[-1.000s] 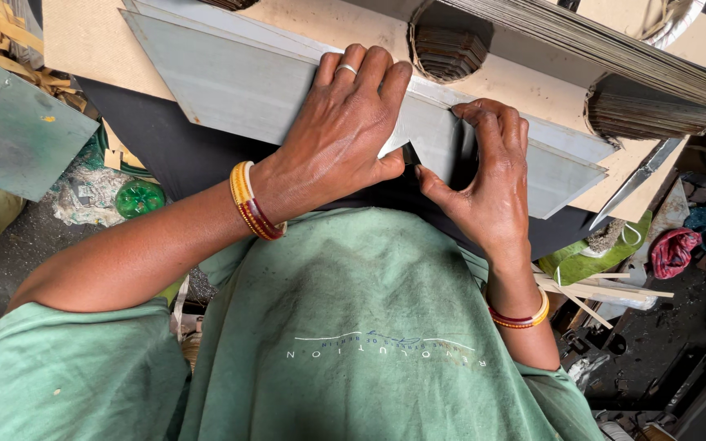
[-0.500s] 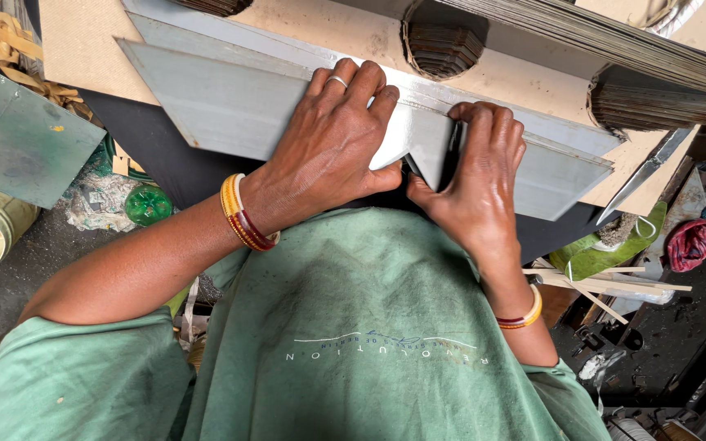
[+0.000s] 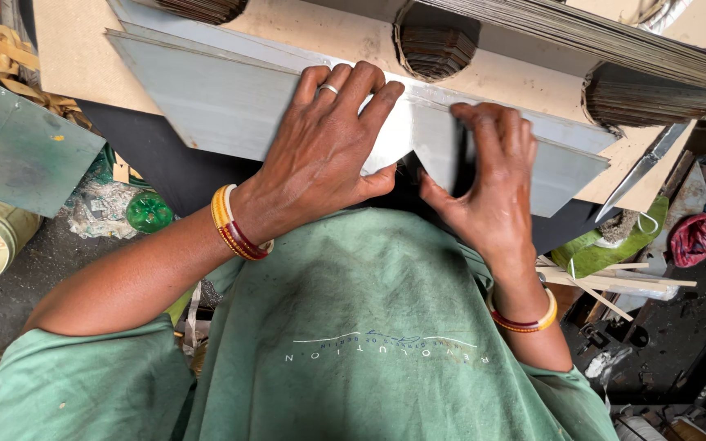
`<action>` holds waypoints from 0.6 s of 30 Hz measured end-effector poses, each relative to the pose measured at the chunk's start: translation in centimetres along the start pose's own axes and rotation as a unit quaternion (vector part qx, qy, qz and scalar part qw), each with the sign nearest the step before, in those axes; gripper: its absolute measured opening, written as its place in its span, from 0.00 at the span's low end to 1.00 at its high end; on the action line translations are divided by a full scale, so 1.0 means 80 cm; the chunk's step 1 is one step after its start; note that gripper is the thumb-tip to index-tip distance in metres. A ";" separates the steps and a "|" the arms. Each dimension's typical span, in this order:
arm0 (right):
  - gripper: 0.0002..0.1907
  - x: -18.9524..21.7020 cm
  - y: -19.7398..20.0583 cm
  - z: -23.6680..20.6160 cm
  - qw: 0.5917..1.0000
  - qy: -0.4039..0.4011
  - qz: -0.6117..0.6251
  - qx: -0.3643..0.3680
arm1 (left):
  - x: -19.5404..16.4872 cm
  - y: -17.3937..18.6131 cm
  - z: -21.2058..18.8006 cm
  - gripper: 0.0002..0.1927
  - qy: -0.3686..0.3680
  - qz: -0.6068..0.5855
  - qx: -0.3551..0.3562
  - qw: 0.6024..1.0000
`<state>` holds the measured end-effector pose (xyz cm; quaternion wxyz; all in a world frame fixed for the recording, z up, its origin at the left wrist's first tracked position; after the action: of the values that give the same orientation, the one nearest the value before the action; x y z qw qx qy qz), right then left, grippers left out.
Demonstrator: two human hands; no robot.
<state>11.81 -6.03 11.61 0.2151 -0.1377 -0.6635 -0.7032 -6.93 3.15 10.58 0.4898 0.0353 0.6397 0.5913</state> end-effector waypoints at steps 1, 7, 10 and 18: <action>0.37 0.000 0.000 -0.001 1.000 0.008 -0.021 -0.014 | 0.002 0.001 0.000 0.42 0.005 -0.007 0.009 1.000; 0.43 0.008 -0.002 -0.012 0.987 0.018 -0.152 -0.038 | 0.001 0.001 -0.007 0.35 -0.017 0.100 -0.001 0.995; 0.40 0.012 0.007 -0.023 0.976 0.038 -0.212 -0.043 | -0.006 0.002 -0.023 0.18 -0.120 0.208 -0.150 0.959; 0.18 -0.027 0.022 -0.043 0.962 0.125 -0.244 -0.011 | 0.025 0.008 -0.040 0.10 -0.172 0.237 -0.167 0.942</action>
<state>14.86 -9.23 11.86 0.1168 0.1147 -0.6374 -0.7529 -10.48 2.25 9.36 0.4366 0.2046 0.4113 0.7735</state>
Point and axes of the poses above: each hand's wrist, its own z-axis towards the middle knuckle, its own y-axis out of the back of the hand, x = y × z, the point moved 3 cm from there along z, towards the middle knuckle, and after that the axes turned 10 degrees about y, right-handed, at the moved point
